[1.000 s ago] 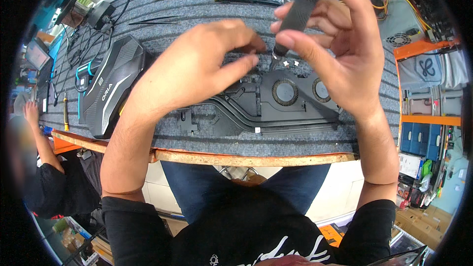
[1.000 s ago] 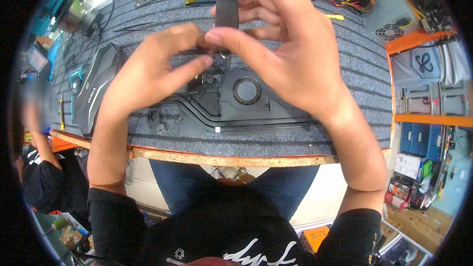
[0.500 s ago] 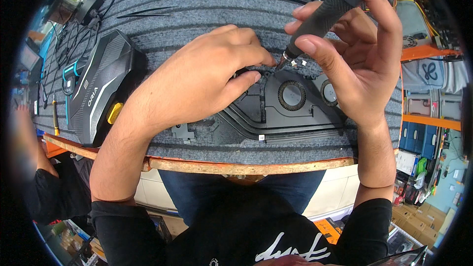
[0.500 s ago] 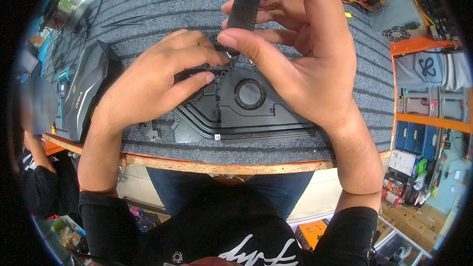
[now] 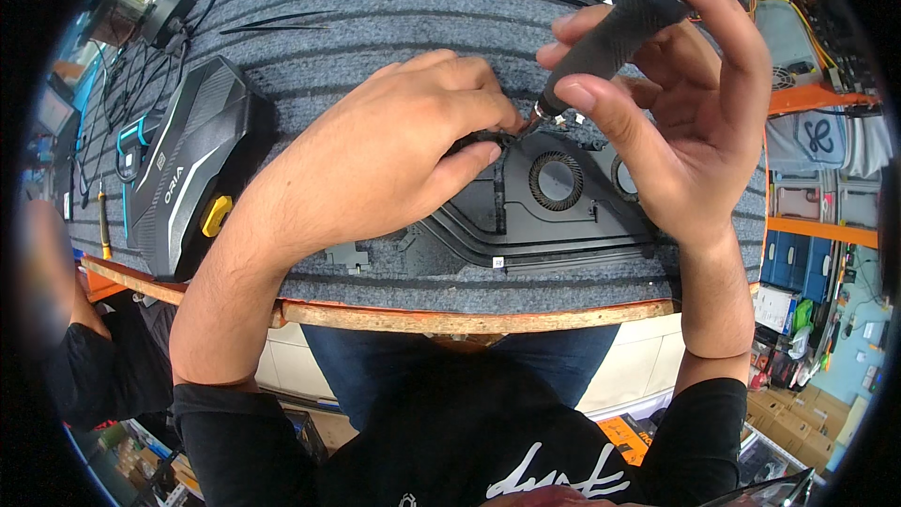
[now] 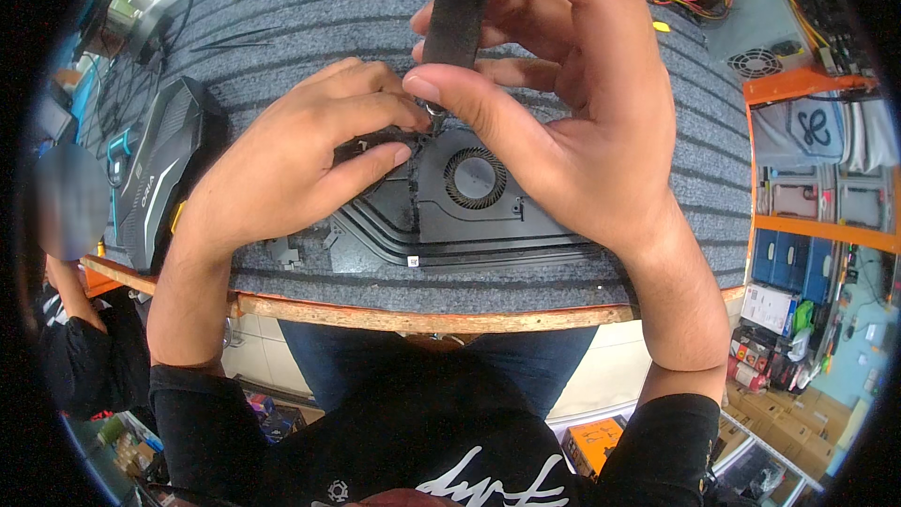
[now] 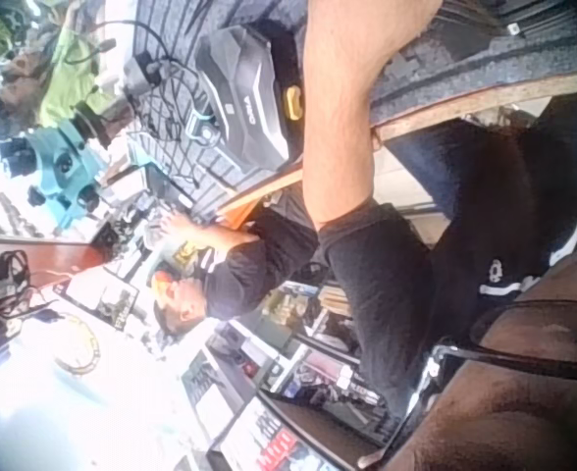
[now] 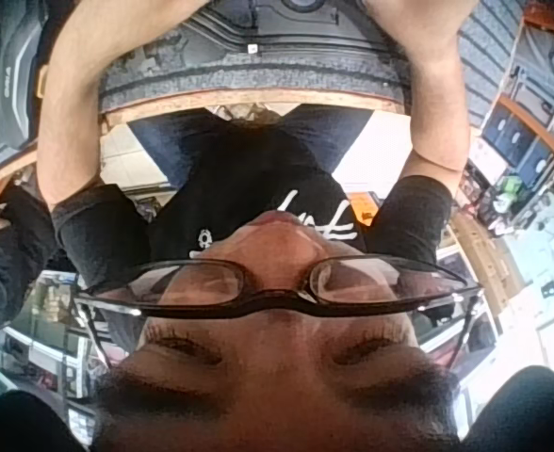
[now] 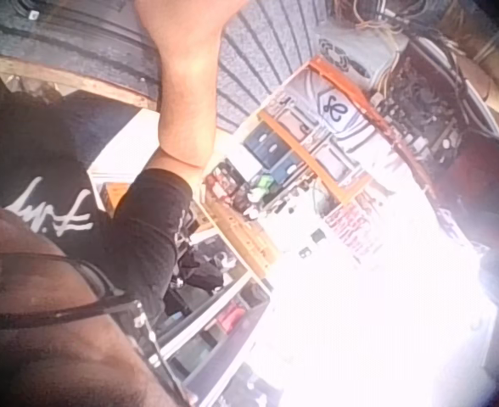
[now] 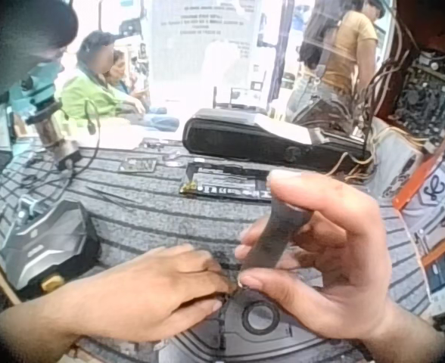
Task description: The person unscrews several small screws from a laptop cooling fan assembly using a precision screwdriver, then lifts a component and brushes it with a small tool.
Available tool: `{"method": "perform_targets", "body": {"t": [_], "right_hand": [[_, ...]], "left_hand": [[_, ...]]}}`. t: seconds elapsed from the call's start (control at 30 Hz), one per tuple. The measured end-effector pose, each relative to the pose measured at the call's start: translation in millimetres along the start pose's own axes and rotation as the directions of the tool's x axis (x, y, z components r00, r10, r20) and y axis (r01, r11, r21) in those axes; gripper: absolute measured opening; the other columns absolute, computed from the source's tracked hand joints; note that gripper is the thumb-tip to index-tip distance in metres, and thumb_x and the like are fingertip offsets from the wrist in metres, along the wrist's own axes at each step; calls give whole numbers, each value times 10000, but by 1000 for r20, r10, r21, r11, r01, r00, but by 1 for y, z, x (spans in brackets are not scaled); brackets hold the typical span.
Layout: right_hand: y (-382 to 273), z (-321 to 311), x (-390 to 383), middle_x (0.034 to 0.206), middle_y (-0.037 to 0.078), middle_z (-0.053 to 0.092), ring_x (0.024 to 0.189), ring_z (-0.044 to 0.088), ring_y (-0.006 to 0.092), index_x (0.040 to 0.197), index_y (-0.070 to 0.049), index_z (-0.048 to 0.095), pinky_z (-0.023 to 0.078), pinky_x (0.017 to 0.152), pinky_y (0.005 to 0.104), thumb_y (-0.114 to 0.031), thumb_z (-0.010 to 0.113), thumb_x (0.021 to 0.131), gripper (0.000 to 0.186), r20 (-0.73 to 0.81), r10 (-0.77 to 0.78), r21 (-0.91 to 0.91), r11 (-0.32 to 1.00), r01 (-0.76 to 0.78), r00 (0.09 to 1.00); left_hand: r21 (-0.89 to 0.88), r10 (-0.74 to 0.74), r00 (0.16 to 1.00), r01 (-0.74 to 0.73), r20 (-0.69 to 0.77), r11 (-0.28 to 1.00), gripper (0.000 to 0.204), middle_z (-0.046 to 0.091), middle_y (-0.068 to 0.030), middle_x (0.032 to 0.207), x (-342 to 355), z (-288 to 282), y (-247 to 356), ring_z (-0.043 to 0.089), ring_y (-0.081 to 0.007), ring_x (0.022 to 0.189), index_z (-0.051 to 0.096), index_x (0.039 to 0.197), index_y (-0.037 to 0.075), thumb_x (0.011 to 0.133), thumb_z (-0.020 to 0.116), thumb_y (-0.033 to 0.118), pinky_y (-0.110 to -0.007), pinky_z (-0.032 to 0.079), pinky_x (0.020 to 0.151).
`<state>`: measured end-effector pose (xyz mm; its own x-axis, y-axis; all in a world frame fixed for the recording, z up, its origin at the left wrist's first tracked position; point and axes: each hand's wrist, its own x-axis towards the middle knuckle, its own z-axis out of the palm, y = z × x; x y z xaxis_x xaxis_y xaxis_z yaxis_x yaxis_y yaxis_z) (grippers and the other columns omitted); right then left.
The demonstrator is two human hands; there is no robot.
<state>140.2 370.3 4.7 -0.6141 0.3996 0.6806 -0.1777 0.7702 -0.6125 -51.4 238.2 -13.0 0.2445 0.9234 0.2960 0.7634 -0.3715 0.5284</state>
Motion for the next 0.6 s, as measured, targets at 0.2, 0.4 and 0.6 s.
{"method": "perform_targets", "body": {"t": [0.2,0.4,0.6], "right_hand": [[-12,-29,27,1275,175,558,952,725,188,1337,36,459,632,681,277,-9,878,847,646,193,-311,-22,947,321,931],[-64,-36,69,1107,159,616,863,715,212,1237,7,545,585,657,314,-150,817,918,448,706,79,-468,798,380,704],[-91,-37,102,1040,154,647,830,710,265,1211,-16,585,575,688,363,-221,744,977,350,807,279,-533,724,439,521]], "left_hand": [[3,21,1000,-21,21,1000,610,652,-208,1122,-1,-4,7,613,-405,1133,692,1178,-37,814,869,419,-465,479,998],[158,-32,998,23,54,987,920,610,-241,1301,-13,0,16,563,-447,1273,631,1284,-44,687,916,595,-482,438,1103],[143,-14,1000,12,15,990,897,618,-235,1310,-14,-3,8,575,-434,1264,638,1288,-36,701,911,585,-481,450,1104]]}}
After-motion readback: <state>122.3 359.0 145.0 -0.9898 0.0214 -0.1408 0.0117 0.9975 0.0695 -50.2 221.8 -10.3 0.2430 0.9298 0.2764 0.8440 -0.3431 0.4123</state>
